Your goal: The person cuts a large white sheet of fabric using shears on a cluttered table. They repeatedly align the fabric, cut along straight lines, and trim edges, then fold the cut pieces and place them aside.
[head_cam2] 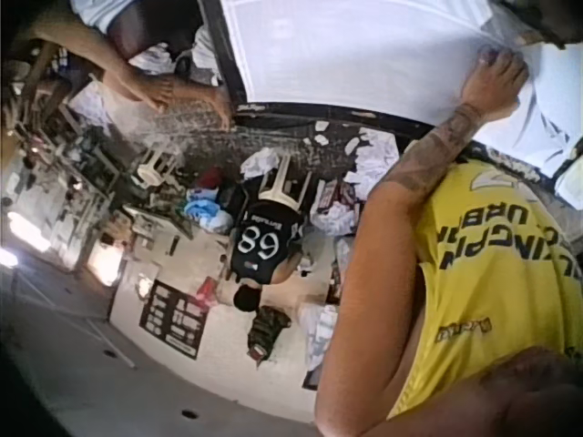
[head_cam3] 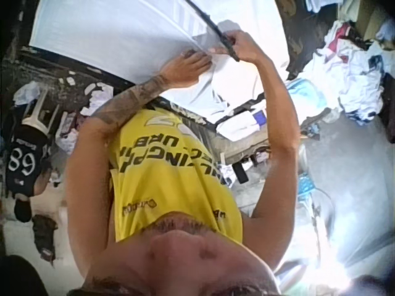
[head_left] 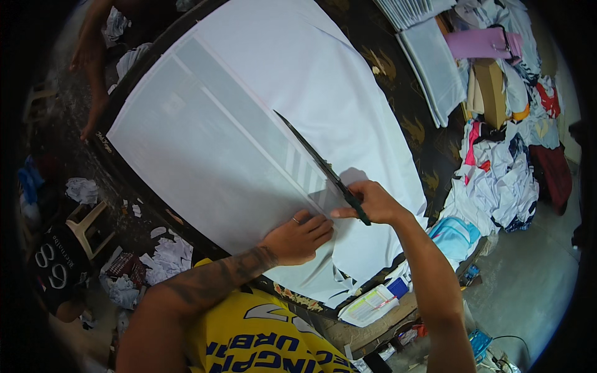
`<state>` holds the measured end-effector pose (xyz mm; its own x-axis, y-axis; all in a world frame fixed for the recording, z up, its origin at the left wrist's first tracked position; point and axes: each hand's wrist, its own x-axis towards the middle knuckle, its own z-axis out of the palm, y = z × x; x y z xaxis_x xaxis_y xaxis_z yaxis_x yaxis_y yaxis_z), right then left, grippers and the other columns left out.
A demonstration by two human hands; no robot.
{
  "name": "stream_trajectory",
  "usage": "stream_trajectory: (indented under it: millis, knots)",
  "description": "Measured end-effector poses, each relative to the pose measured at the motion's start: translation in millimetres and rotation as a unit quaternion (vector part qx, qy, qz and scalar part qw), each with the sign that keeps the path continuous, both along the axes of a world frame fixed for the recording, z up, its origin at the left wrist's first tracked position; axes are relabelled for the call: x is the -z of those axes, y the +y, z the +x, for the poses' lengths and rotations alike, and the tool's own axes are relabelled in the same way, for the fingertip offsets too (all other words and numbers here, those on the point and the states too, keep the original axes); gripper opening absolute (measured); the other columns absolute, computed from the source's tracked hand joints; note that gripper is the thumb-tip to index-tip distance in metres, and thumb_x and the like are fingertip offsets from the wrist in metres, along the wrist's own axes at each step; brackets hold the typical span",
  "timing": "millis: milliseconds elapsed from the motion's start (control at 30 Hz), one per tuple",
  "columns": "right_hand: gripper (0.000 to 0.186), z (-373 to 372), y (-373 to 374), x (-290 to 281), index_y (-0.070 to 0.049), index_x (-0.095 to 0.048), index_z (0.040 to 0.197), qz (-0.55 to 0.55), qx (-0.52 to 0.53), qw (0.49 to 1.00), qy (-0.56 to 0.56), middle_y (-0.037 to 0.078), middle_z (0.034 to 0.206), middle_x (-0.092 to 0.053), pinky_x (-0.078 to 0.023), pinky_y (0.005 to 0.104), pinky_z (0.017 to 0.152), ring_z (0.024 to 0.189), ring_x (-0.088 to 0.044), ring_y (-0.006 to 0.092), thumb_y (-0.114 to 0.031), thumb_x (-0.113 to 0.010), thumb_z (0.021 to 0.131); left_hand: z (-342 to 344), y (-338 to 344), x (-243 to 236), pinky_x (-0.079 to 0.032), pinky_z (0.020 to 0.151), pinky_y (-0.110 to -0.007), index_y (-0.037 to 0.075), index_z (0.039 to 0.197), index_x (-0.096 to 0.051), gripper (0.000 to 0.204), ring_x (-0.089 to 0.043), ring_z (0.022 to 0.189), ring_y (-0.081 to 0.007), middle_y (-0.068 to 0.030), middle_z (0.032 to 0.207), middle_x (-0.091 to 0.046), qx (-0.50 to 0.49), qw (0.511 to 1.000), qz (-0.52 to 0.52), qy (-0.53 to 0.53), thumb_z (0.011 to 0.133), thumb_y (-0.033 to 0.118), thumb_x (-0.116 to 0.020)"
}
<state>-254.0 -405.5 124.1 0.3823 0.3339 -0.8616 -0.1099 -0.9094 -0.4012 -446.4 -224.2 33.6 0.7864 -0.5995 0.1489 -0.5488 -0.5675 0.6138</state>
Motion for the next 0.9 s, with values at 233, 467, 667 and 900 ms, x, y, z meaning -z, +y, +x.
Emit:
stream_trajectory:
  millis: [233,467,667,900]
  knots:
    - [0.066,17.4,33.4,3.6,-0.008,-0.063,0.071,-0.016,-0.015,1.0,0.009,0.002,0.062,-0.055,-0.039,0.0352,0.057,0.06,-0.05,0.0156,-0.066,-0.094,0.073,5.7,8.0,-5.0,-0.044,0.108,-0.047,0.007,0.124,-0.065,0.043,-0.055,0.134,-0.0255,-0.0093,0.137,-0.063,-0.011,0.998,-0.047,0.028,0.086,0.027,-0.073]
    - [0.068,36.1,74.3,5.2,-0.008,-0.063,0.066,-0.029,-0.028,0.999,0.014,0.002,0.059,-0.054,-0.041,0.0353,0.058,0.059,-0.053,0.017,-0.067,-0.094,0.074,12.0,13.8,-12.9,-0.04,0.115,-0.046,0.003,0.131,-0.064,0.052,-0.053,0.137,-0.0261,-0.0116,0.143,-0.061,0.008,0.991,-0.065,0.113,0.087,0.029,-0.071]
    - [0.07,59.6,119.7,5.1,-0.007,-0.061,0.065,-0.011,-0.041,0.999,0.003,0.003,0.059,-0.054,-0.043,0.036,0.059,0.059,-0.054,0.0172,-0.068,-0.094,0.073,22.2,23.2,-23.8,-0.037,0.115,-0.044,0.003,0.132,-0.065,0.05,-0.05,0.137,-0.0252,-0.0109,0.146,-0.059,0.022,0.986,-0.077,0.149,0.089,0.029,-0.067]
    - [0.065,82.3,168.7,-4.3,-0.008,-0.058,0.066,-0.036,-0.053,0.998,0.012,-0.002,0.059,-0.045,-0.037,0.0331,0.057,0.06,-0.045,0.0109,-0.061,-0.095,0.079,13.5,16.7,-9.8,-0.037,0.116,-0.043,0.003,0.134,-0.066,0.045,-0.049,0.141,-0.0238,-0.0091,0.149,-0.058,0.044,0.986,-0.067,0.143,0.096,0.026,-0.06]
